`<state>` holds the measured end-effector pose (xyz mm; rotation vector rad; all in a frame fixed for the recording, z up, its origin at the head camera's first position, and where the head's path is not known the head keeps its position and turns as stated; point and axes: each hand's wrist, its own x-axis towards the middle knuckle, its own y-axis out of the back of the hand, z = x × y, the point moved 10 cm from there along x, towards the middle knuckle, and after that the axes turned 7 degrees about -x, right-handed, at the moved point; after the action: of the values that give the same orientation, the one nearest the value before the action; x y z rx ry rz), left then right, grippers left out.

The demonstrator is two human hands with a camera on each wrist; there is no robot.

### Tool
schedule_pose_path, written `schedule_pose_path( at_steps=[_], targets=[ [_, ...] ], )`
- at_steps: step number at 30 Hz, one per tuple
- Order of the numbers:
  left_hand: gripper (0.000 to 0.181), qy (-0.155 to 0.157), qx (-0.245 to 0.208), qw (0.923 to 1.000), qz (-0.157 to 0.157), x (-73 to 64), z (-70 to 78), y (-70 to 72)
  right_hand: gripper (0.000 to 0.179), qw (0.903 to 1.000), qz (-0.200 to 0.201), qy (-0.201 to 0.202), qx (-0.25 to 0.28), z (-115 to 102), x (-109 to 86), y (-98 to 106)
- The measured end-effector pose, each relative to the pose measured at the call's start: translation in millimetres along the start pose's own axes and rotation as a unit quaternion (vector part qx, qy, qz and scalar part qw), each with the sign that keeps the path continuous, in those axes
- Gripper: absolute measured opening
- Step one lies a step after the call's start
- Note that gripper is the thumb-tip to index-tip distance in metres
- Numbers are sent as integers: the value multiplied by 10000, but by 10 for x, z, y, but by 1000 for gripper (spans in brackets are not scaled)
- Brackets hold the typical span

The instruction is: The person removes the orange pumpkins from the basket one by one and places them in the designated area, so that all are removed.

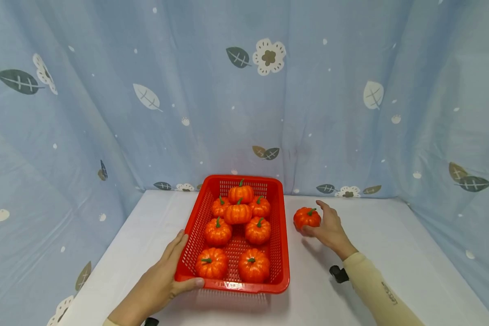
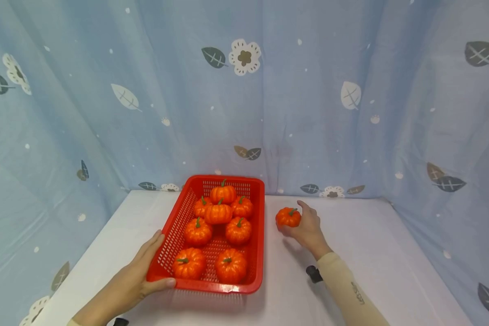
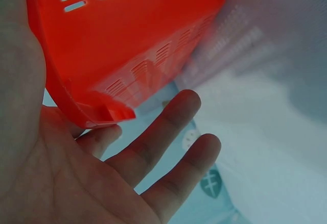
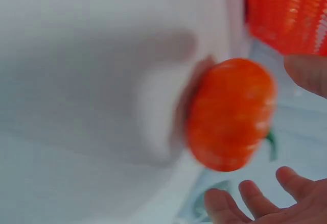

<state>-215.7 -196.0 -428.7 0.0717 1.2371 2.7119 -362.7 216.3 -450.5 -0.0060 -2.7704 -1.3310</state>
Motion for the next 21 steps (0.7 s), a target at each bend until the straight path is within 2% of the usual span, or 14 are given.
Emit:
schedule_pose_path(
  at_steps=[3,11,17,21],
  targets=[
    [122,-4,-19,10000,-5,-4,0,4,89,9995,91,310,30,-216,-33,66],
    [122,-18,-47,10000,-12,-2,15,5,79,9928,157,1055,538,-907,-131,172],
    [122,-68,-35,10000,20,7,35,5,78,9851,-42,1343,1069,-1377,-213,124],
    [122,-72,9,10000,24,-2,33,9,77,9812,-179,1338,1378,-1593,-238,16]
  ],
)
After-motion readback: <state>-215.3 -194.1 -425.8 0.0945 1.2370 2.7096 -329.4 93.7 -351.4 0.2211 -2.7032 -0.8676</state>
